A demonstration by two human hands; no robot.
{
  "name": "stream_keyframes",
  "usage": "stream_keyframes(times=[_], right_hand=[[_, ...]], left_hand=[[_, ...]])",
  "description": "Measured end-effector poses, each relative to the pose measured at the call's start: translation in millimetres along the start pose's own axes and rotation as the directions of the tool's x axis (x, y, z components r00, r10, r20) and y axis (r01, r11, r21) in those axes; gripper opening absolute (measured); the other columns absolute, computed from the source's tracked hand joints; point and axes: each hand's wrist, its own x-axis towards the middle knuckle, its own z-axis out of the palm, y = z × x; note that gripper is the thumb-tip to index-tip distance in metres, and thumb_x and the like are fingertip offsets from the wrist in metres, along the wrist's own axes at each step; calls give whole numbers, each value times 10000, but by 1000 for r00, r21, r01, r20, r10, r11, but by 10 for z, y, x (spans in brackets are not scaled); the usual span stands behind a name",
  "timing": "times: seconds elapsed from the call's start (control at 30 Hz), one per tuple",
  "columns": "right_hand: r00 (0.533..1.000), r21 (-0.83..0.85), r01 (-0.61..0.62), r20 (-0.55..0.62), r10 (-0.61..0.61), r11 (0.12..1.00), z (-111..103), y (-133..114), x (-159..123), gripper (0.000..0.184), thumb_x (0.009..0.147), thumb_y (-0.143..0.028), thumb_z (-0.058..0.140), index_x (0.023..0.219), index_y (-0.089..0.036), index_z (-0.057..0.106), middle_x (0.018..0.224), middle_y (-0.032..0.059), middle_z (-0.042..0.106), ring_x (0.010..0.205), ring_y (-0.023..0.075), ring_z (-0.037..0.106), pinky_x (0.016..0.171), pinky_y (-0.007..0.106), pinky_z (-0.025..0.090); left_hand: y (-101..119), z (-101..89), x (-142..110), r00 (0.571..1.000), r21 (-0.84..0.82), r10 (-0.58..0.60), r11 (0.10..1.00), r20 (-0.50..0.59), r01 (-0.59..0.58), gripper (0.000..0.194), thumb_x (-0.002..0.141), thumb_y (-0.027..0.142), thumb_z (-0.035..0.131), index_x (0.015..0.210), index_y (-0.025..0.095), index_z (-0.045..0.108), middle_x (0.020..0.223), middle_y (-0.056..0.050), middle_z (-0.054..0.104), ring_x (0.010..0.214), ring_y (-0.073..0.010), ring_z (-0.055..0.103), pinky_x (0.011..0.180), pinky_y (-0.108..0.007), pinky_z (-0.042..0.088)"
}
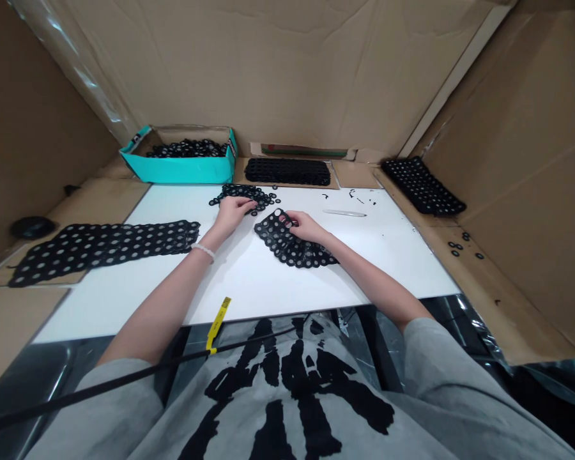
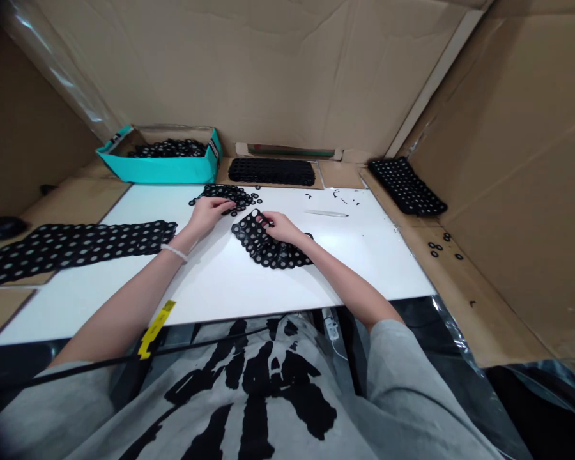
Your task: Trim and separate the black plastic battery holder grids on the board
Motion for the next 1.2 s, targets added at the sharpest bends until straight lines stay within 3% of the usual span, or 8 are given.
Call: stream_keyframes(times=[0.1,0.17,0.33,0.43,0.63,0.83,1.0,1.2], right_hand=[[1000,7,-26,-7,27,1000,-5,30,-1,413,630,-116,436,971,-147,668,995,40,703,935,188,625,945,337,457],[999,25,-34,1,34,999,-7,40,4,413,637,-122,439,979,-148,669,1009,40,704,950,191,623,961,346,450],[1000,102,-4,26,1,995,-14,23,31,453,626,-128,443,1020,-129,667,1048,67,704,975,197,619,971,348,440],[999,120,21,33,-25,993,-26,-2,27,460,615,-125,448,1016,-134,672,1050,57,706,978,191,614,958,321,439],[993,-88,-88,70,94,992,-27,-96,-12,262,667,-174,401,742,-140,649,725,1,652,734,157,552,757,259,416],[986,-124,-161,17,164,979,-21,-151,-13,218,633,-178,395,702,-150,601,696,-3,622,730,157,532,731,250,394],[983,-114,-181,-16,180,977,-46,-54,-14,183,593,-159,415,678,-163,577,686,-2,604,756,175,543,792,281,423],[992,-70,-127,-18,126,989,-31,15,8,301,634,-140,422,831,-142,650,831,29,667,849,197,591,870,317,444]], left_hand=[[-26,-41,-2,979,282,101,958,-179,-47,279,866,364,582,978,190,770,1082,-130,690,1049,-319,537,901,-439,381],[20,-26,-48,970,400,166,913,-176,-83,346,880,384,572,1138,214,729,1217,-135,630,1133,-347,454,941,-473,345],[228,116,-176,928,338,278,873,247,-351,381,822,522,618,1022,231,760,1044,-80,711,1032,-289,485,949,-430,343],[278,155,-185,925,228,252,919,285,-320,350,734,515,681,852,198,769,859,-64,727,879,-250,538,827,-361,389],[170,122,-155,990,-38,-99,994,100,104,382,691,536,681,658,156,682,534,4,533,509,-126,396,516,-274,255],[110,213,-95,997,102,-36,994,-65,43,378,771,501,592,712,150,720,679,-47,658,684,-200,544,639,-297,375],[76,57,-75,947,402,43,911,-319,94,371,911,396,453,969,191,758,1001,-122,683,997,-311,517,860,-408,377],[186,127,-230,977,576,155,816,-149,-42,414,908,370,507,1281,257,648,1265,-174,536,1156,-414,372,900,-533,291]])
